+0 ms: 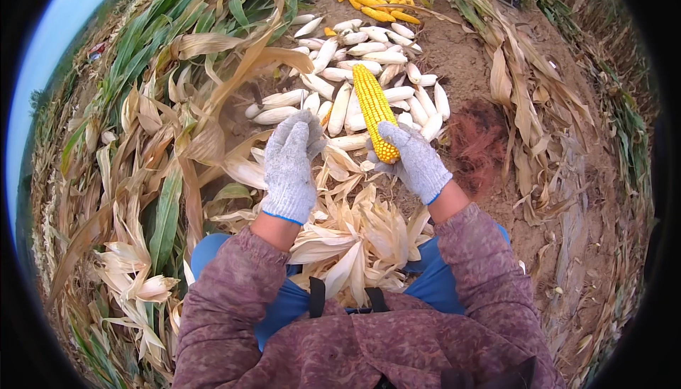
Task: The person sits on the ground in a cornfield and shucks corn cobs by hand, removing the husks to reveal the kernels. They place the shucked cobs into a growing pile and discard the husks nearby.
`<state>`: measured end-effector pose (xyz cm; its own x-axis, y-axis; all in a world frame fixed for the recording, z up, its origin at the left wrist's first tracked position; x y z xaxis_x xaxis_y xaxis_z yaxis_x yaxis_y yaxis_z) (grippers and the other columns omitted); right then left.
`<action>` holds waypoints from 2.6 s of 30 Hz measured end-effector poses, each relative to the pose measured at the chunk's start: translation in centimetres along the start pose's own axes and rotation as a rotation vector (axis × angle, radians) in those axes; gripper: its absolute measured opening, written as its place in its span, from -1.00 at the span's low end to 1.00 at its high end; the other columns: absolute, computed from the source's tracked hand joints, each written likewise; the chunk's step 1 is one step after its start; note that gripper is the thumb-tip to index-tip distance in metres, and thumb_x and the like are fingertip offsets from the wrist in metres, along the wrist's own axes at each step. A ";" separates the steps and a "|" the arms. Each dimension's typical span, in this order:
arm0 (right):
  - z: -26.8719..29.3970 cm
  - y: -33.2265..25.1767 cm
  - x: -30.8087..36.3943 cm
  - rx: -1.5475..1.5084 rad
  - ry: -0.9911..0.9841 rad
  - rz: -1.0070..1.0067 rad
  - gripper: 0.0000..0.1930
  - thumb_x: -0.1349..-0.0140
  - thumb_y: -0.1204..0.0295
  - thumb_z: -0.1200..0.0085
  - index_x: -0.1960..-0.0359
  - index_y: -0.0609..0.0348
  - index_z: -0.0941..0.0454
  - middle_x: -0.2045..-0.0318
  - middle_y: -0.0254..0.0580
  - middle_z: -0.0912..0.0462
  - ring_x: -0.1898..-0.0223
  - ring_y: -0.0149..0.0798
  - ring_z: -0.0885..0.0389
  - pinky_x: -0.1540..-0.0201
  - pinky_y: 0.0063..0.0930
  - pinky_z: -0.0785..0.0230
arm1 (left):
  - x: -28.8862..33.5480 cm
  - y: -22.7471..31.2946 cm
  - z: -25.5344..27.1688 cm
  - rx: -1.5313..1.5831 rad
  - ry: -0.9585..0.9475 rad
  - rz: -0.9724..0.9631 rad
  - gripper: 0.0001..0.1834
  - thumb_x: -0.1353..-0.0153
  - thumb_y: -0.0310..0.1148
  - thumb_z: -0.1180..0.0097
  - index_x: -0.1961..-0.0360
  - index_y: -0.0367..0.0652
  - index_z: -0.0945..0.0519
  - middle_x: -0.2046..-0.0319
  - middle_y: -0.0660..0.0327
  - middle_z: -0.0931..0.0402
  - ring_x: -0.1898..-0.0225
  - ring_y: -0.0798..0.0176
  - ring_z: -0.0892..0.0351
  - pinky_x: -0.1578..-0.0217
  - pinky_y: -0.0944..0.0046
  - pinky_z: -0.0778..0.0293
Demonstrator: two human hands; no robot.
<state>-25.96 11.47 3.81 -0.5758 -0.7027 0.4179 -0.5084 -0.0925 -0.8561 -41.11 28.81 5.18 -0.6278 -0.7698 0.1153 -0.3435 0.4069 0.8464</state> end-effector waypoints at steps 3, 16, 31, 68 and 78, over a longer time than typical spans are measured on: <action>-0.3 1.4 0.0 0.248 0.020 -0.118 -0.52 -0.47 0.03 -0.19 -0.23 0.08 -0.57 0.15 -0.23 -0.74 0.29 -0.33 -0.76 0.33 -0.49 -0.69 | -0.3 1.7 0.9 0.040 -0.018 -0.045 -0.70 -0.56 -0.40 -0.06 -0.22 -0.19 -0.62 -0.04 0.10 -0.72 0.02 0.22 -0.73 0.01 0.18 -0.69; -3.6 10.5 0.7 0.353 -0.365 -0.506 -0.51 -0.50 -0.01 -0.16 -0.17 0.14 -0.61 0.20 -0.17 -0.76 0.35 -0.34 -0.75 0.35 -0.51 -0.68 | -1.6 6.0 2.3 0.195 0.023 -0.069 -0.67 -0.43 -0.54 0.00 -0.17 -0.23 -0.58 -0.03 0.03 -0.68 0.10 0.15 -0.73 0.04 0.08 -0.73; -4.0 1.3 -1.6 0.075 -0.106 -0.040 -0.56 -0.58 0.21 -0.08 -0.34 0.18 -0.52 -0.09 -0.08 -0.74 0.04 -0.26 -0.76 0.09 -0.39 -0.69 | -1.0 5.3 1.8 0.078 -0.049 0.046 -0.65 -0.42 -0.53 0.03 -0.20 -0.30 -0.53 0.10 0.05 -0.69 0.25 0.21 -0.72 0.22 0.17 -0.75; 2.8 -2.3 1.0 -0.289 0.110 0.266 -0.70 -0.61 0.25 -0.05 -0.17 0.14 -0.61 0.06 -0.17 -0.77 0.10 -0.24 -0.77 -0.03 -0.29 -0.68 | 6.4 -8.8 -3.7 -0.530 -0.576 0.645 -0.68 -0.55 -0.25 -0.12 -0.15 -0.23 -0.61 0.21 0.19 -0.72 0.29 0.35 -0.69 0.21 0.31 -0.67; 4.2 -3.0 1.1 -0.337 0.138 0.335 -0.70 -0.63 0.23 0.00 -0.18 0.11 -0.59 0.12 -0.25 -0.75 0.14 -0.28 -0.75 0.08 -0.32 -0.72 | 7.6 -9.0 -4.4 -0.672 -0.707 0.655 -0.68 -0.55 -0.24 -0.12 -0.12 -0.26 -0.60 0.24 0.23 -0.71 0.28 0.41 -0.65 0.20 0.35 -0.64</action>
<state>-22.33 8.04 5.57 -0.8109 -0.5527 0.1922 -0.4463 0.3715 -0.8141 -39.69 17.16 0.73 -0.8684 0.0204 0.4954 0.4940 0.1200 0.8611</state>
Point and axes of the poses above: each hand's wrist, its own x-axis away from the middle knuckle, its own z-axis out of the back of the hand, y = z × x, the point moved 5 cm from there along -x, towards the middle knuckle
